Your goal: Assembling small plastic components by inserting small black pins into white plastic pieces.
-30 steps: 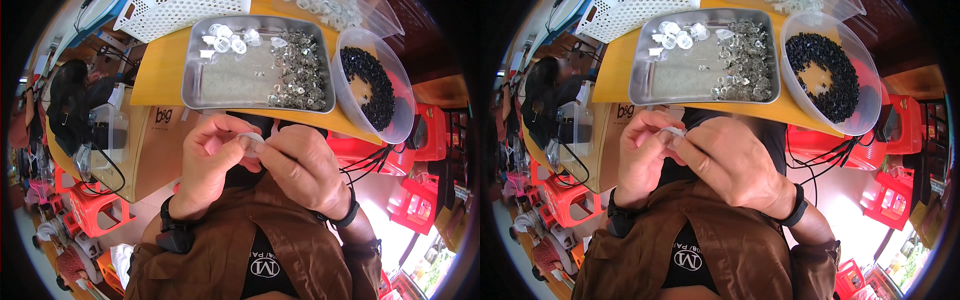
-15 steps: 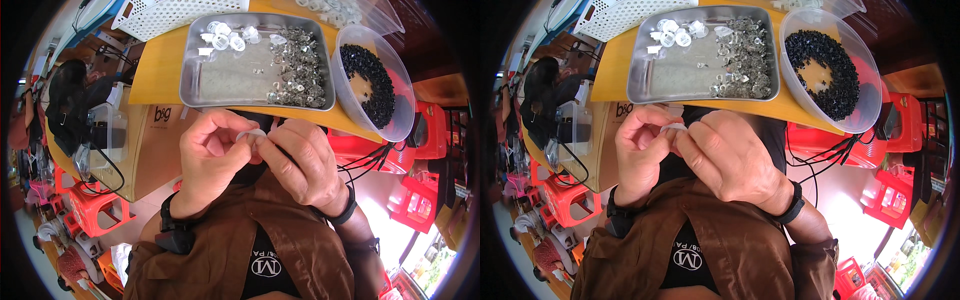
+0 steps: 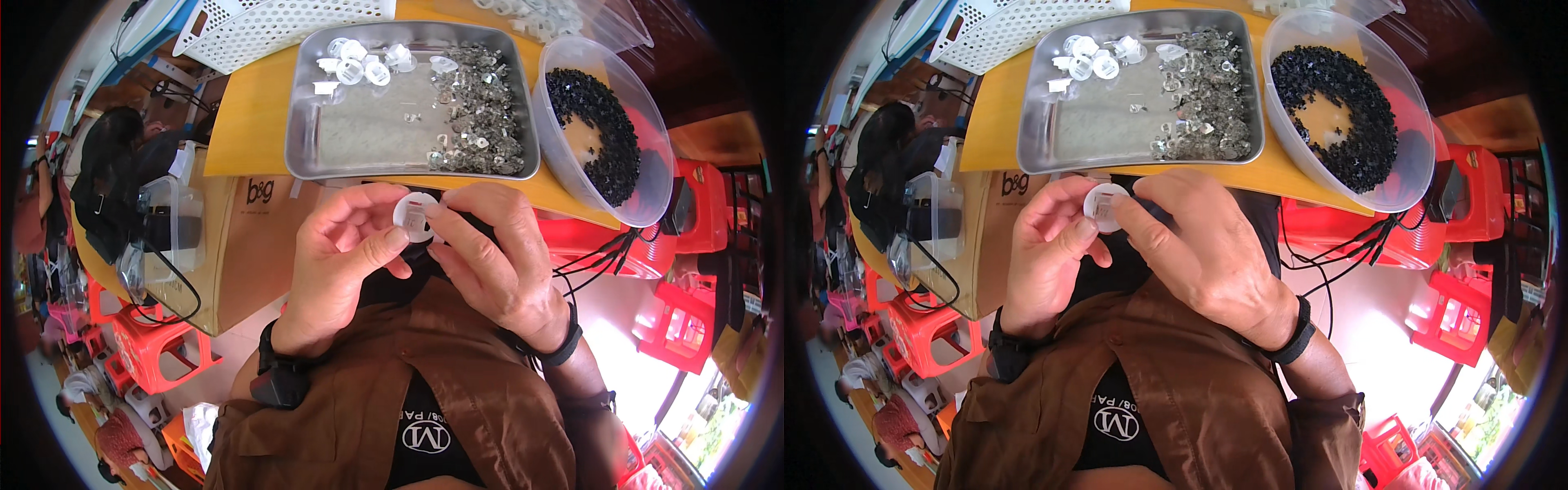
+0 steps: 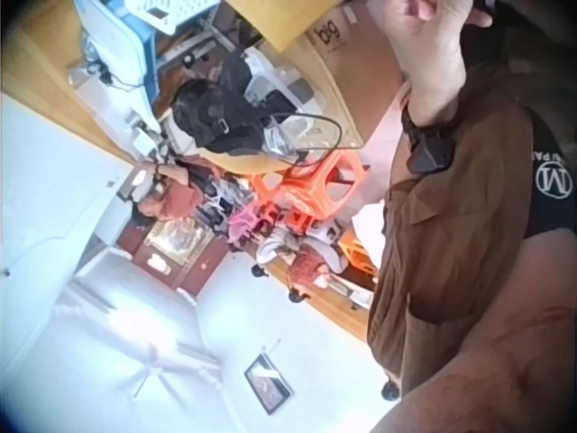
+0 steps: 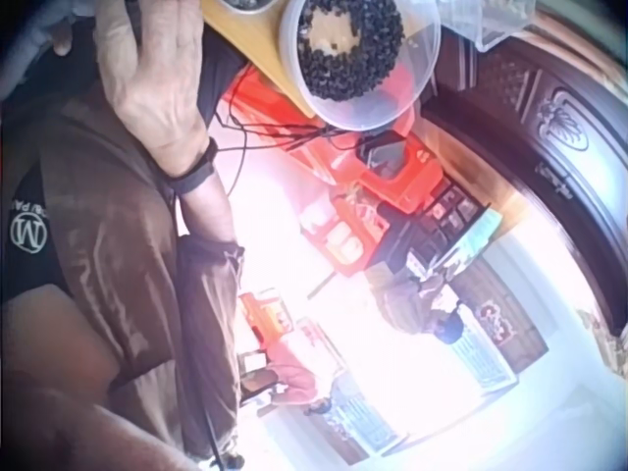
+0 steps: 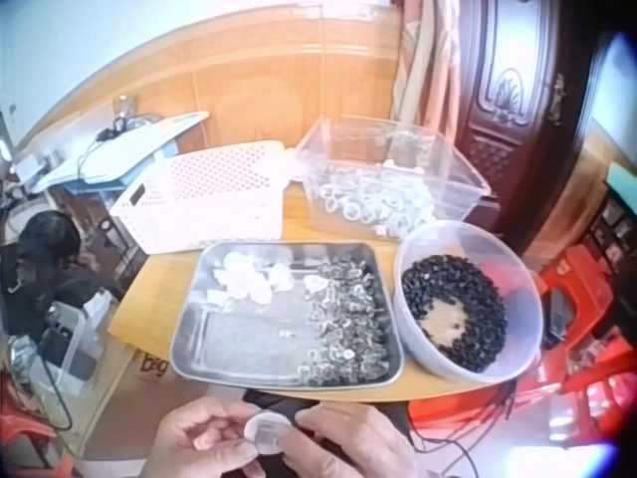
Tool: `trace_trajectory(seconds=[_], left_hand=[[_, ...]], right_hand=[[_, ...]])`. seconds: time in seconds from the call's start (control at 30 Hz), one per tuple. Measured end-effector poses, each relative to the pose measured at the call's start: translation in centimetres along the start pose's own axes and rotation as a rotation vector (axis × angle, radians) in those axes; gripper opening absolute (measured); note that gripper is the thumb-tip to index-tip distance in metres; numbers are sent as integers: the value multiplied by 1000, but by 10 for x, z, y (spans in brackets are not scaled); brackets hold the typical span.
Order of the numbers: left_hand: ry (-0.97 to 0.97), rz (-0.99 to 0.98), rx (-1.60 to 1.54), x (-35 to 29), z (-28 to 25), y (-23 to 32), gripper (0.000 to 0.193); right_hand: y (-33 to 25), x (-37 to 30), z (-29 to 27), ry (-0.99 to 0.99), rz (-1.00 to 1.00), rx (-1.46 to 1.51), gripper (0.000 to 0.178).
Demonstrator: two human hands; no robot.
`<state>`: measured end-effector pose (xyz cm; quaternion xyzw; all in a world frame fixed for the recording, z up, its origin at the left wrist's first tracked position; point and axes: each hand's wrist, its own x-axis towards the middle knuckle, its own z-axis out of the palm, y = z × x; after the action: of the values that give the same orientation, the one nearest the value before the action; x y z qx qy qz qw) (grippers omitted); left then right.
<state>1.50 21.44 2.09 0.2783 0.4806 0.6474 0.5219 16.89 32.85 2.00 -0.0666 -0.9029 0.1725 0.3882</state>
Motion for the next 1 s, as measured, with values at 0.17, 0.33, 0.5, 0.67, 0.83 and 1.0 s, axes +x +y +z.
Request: trace_trajectory(seconds=[0.17, 0.33, 0.5, 0.67, 0.83, 1.0], left_hand=[[-54, 72, -96, 0, 0, -4, 32], [-103, 132, -65, 1, -2, -12, 32], [-125, 126, -210, 1, -4, -16, 30], [-103, 117, -115, 1, -1, -14, 29], [-22, 46, -278, 4, 3, -19, 28], [-110, 18, -250, 4, -4, -21, 32]], right_hand=[[-5, -2, 0, -19, 38, 32, 42], [-3, -3, 3, 36, -88, -19, 41], [-8, 0, 0, 20, -141, -87, 39], [-20, 1, -6, -153, -16, -144, 42], [-14, -1, -5, -3, 245, 174, 42], [-10, 2, -11, 30, 224, 82, 43]])
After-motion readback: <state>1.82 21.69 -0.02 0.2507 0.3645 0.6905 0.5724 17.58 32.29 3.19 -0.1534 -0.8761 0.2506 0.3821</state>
